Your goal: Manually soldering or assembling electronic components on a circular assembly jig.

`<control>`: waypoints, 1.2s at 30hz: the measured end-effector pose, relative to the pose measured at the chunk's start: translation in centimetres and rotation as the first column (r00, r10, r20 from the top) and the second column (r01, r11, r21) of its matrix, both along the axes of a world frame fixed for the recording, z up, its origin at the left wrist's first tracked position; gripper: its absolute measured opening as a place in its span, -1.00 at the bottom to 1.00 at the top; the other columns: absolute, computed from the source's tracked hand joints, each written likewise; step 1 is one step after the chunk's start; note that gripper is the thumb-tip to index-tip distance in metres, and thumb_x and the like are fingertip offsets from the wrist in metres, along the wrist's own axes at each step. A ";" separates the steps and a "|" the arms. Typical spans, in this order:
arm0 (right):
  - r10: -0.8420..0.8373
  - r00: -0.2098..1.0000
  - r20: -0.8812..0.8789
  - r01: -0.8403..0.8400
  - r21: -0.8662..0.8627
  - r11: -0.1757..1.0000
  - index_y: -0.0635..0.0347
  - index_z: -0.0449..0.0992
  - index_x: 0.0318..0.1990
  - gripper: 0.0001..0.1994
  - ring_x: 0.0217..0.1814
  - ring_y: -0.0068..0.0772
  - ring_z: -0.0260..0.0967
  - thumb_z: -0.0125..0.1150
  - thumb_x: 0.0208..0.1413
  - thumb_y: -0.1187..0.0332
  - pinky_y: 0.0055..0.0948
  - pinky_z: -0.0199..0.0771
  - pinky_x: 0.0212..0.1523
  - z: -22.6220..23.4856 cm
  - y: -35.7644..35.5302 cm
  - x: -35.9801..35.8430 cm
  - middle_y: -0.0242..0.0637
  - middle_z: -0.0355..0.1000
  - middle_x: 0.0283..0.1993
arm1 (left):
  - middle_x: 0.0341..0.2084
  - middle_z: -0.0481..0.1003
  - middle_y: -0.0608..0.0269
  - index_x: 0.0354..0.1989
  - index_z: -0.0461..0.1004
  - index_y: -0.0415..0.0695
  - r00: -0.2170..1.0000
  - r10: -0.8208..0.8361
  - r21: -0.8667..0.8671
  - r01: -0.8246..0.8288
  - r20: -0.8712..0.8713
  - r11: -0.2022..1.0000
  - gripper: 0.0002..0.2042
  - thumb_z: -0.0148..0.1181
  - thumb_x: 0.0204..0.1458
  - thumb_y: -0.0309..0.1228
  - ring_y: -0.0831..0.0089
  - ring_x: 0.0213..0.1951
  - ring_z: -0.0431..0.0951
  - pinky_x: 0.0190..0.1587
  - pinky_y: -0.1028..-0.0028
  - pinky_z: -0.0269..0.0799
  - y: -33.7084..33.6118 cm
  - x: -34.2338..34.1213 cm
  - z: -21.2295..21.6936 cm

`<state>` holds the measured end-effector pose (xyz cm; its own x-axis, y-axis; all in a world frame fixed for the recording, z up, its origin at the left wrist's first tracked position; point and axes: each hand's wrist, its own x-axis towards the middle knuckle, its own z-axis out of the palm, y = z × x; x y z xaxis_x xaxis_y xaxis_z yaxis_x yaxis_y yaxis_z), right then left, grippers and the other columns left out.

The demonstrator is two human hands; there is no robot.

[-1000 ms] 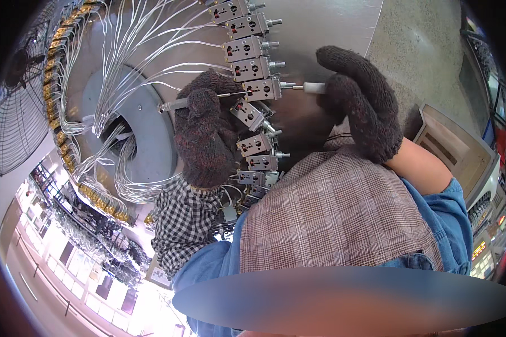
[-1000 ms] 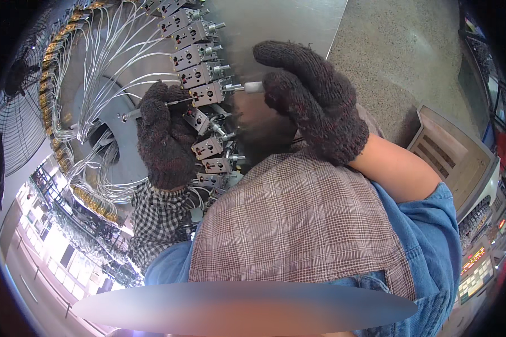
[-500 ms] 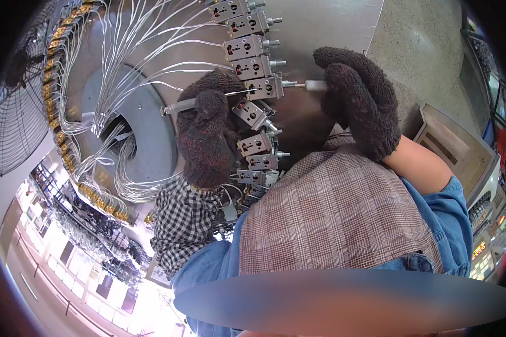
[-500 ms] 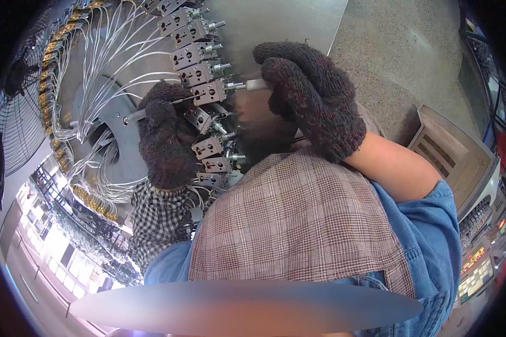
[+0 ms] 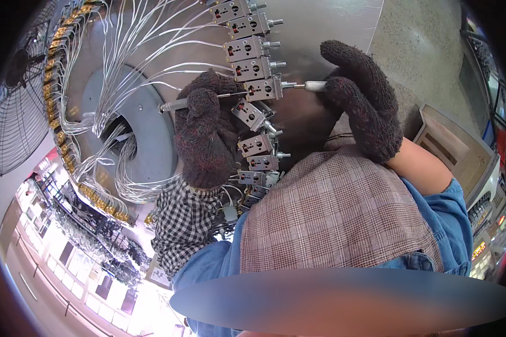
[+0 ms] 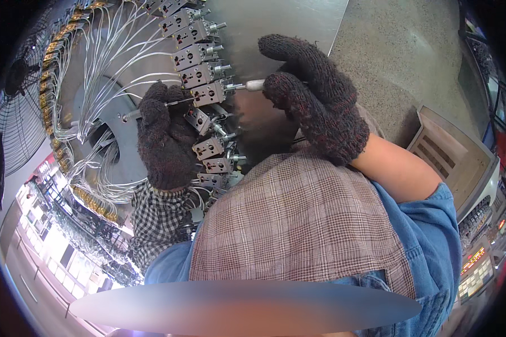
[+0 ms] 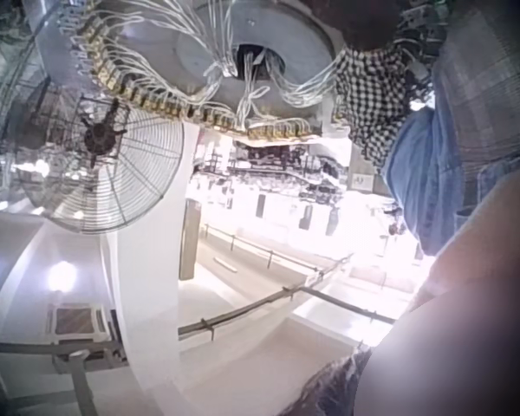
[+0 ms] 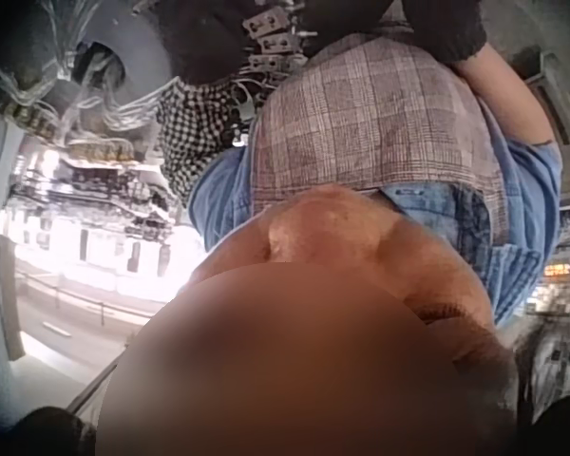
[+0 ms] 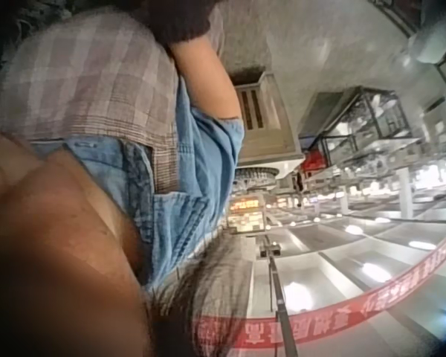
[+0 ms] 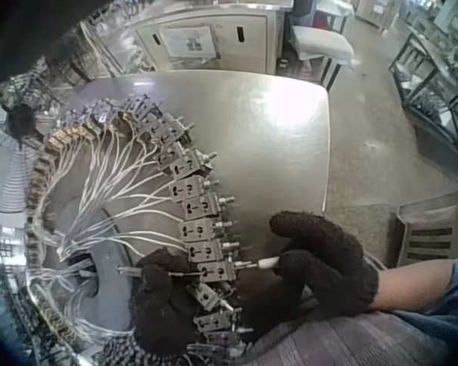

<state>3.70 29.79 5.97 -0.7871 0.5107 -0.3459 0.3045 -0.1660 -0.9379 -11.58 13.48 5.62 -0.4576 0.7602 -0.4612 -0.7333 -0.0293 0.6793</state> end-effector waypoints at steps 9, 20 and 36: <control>-0.062 0.998 -0.016 0.057 -0.200 0.978 0.25 0.21 0.08 -0.61 -0.27 -0.49 0.34 -0.01 0.07 0.38 -0.50 0.36 -0.24 0.3 -0.1 0.1 -0.20 0.38 -0.28 | -0.29 0.41 -0.04 -0.12 0.20 -0.23 0.996 0.051 -0.046 -0.055 -0.079 0.997 -0.65 -0.26 0.13 -0.17 0.27 -0.33 0.50 -0.41 0.46 0.53 0.1 0.4 0.1; -0.006 1.000 0.021 0.009 -0.129 0.992 0.22 0.33 -0.02 -0.69 -0.46 -0.59 0.32 -0.03 0.10 0.30 -0.60 0.36 -0.46 0.6 0.3 -0.1 -0.28 0.39 -0.37 | -0.37 0.43 0.00 -0.17 0.31 -0.30 0.989 0.146 -0.062 -0.145 0.004 0.987 -0.69 0.01 0.04 -0.28 0.29 -0.42 0.52 -0.46 0.41 0.54 -0.1 0.1 -0.7; -0.050 0.988 -0.147 0.041 -0.065 0.997 0.16 0.26 0.06 -0.62 -0.41 -0.62 0.28 0.04 0.08 0.28 -0.61 0.34 -0.42 -1.0 0.0 0.2 -0.39 0.33 -0.43 | -0.41 0.44 -0.09 -0.21 0.29 -0.33 0.985 0.169 -0.071 -0.168 0.020 0.983 -0.68 -0.02 0.02 -0.28 0.20 -0.49 0.53 -0.51 0.32 0.55 1.0 0.3 0.8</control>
